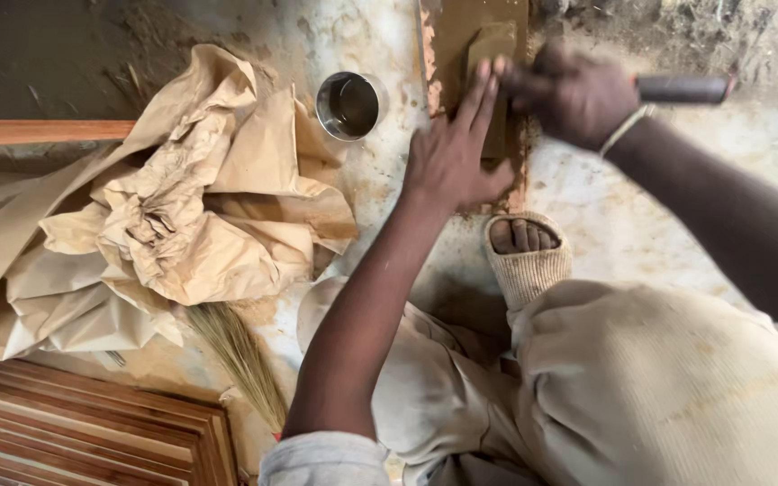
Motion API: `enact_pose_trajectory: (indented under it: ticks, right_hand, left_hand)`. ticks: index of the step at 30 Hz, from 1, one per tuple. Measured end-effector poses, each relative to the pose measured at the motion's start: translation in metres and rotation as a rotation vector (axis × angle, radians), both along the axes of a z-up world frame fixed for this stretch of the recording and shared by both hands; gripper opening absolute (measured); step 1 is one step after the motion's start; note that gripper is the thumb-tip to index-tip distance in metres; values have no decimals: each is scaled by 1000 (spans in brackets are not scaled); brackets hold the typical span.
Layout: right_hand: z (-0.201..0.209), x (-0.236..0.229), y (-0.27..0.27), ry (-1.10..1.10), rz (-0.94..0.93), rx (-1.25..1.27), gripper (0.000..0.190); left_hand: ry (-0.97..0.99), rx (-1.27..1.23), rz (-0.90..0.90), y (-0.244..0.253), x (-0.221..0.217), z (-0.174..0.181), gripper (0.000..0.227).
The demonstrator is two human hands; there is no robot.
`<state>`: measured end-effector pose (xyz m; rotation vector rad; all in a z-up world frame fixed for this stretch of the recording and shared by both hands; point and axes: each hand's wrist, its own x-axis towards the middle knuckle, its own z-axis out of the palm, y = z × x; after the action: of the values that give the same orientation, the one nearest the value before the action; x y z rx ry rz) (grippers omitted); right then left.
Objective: The person rubs a small metal blade against a sharpening stone fixed to a wooden block, occasionally dipping the blade into a small metal cup of liquid.
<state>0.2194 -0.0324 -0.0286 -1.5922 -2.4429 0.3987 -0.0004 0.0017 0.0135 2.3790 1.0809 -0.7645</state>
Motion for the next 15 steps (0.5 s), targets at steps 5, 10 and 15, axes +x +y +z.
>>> enact_pose_trajectory:
  ticks: [5,10,15]
  right_hand:
    - [-3,-16,-34,-2,64,-11,48]
    - [-8,22,24,-5,5,179,50]
    - [0,-16,-32,89,16,-104,54]
  left_hand:
    - [80,-259,61,-28,-12,27,115]
    - [-235,154,88,22,13,-34,126]
    - [-56,-203,138,-38,-19,8,114]
